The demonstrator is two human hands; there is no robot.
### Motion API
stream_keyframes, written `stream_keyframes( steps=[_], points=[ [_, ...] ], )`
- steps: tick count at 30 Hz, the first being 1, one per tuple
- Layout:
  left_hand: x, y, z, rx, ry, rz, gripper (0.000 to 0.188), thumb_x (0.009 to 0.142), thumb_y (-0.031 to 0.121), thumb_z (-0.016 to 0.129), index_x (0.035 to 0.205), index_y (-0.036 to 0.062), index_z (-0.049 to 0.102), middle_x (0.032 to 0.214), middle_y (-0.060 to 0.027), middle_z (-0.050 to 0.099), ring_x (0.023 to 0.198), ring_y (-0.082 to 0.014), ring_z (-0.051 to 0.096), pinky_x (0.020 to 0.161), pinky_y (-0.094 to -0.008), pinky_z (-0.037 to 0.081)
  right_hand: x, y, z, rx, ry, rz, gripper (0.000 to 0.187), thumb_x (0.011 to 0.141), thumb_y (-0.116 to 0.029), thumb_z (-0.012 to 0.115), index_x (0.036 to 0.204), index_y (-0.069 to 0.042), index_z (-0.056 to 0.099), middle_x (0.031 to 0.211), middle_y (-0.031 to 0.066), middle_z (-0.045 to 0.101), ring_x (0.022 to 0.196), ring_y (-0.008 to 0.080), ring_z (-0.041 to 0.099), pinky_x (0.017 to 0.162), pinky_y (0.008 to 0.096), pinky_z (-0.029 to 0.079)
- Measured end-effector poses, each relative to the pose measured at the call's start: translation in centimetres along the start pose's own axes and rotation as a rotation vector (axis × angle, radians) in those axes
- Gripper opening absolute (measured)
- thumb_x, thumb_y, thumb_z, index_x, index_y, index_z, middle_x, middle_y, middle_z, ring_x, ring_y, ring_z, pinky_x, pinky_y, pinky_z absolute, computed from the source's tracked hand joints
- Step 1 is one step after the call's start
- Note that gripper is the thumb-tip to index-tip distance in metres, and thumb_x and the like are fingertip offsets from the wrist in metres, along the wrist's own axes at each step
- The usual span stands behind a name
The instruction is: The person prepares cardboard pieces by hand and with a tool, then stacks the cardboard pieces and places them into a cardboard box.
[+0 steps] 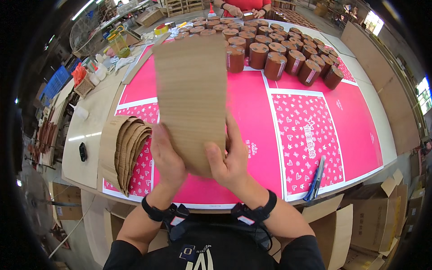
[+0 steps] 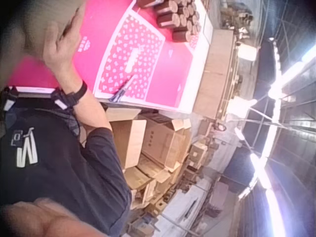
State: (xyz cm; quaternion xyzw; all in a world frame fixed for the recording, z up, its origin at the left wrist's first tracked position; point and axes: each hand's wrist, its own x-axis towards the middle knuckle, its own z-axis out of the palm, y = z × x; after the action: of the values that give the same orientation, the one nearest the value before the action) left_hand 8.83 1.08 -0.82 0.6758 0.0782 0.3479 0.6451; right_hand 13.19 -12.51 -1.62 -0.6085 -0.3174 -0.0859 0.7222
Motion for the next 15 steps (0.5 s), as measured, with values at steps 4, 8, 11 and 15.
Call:
stream_keyframes(
  steps=[4, 8, 11, 15],
  points=[
    [3.3, 1.9, 0.5, -0.308, -0.042, -0.166, 0.044, 0.113, 0.037, 0.038, 0.125, -0.0018, 0.055, 0.117, -0.0073, 0.063, 0.103, -0.012, 0.057, 0.09, -0.0287, 0.048, 3.6, -2.0, 0.9, 0.15, 0.023, 0.08, 0.072, 0.099, -0.025, 0.065, 0.154, 0.007, 0.03, 0.132, 0.022, 0.062, 0.117, 0.026, 0.065, 0.098, 0.0339, 0.051],
    [3.2, 1.3, 0.3, -0.434, 0.044, -0.011, 0.051, 0.113, 0.04, 0.033, 0.129, -0.0031, 0.054, 0.128, -0.011, 0.062, 0.114, -0.0148, 0.057, 0.098, -0.0333, 0.047, 4.1, -1.6, 0.7, -0.105, -0.009, -0.234, 0.077, 0.093, -0.029, 0.074, 0.149, 0.006, 0.037, 0.118, 0.0238, 0.067, 0.104, 0.0283, 0.071, 0.091, 0.0353, 0.054],
    [1.2, -2.4, -2.3, -0.454, -0.032, -0.071, 0.061, 0.109, 0.056, 0.032, 0.144, 0.007, 0.046, 0.141, -0.0086, 0.055, 0.127, -0.0219, 0.056, 0.11, -0.0411, 0.044, 3.1, 0.0, -1.2, -0.356, -0.153, -0.466, 0.084, 0.083, -0.038, 0.083, 0.144, 0.005, 0.044, 0.107, 0.0244, 0.068, 0.093, 0.033, 0.071, 0.083, 0.0391, 0.055],
    [-6.6, -11.6, -8.0, -0.972, -0.402, -0.199, 0.068, 0.106, 0.054, 0.043, 0.155, 0.0081, 0.034, 0.154, -0.01, 0.044, 0.14, -0.0249, 0.044, 0.12, -0.0439, 0.034, -1.8, 1.6, -2.6, -0.515, -0.48, -0.336, 0.086, 0.076, -0.045, 0.087, 0.138, 0.002, 0.049, 0.105, 0.0228, 0.067, 0.096, 0.0378, 0.068, 0.086, 0.0442, 0.054]
  ],
)
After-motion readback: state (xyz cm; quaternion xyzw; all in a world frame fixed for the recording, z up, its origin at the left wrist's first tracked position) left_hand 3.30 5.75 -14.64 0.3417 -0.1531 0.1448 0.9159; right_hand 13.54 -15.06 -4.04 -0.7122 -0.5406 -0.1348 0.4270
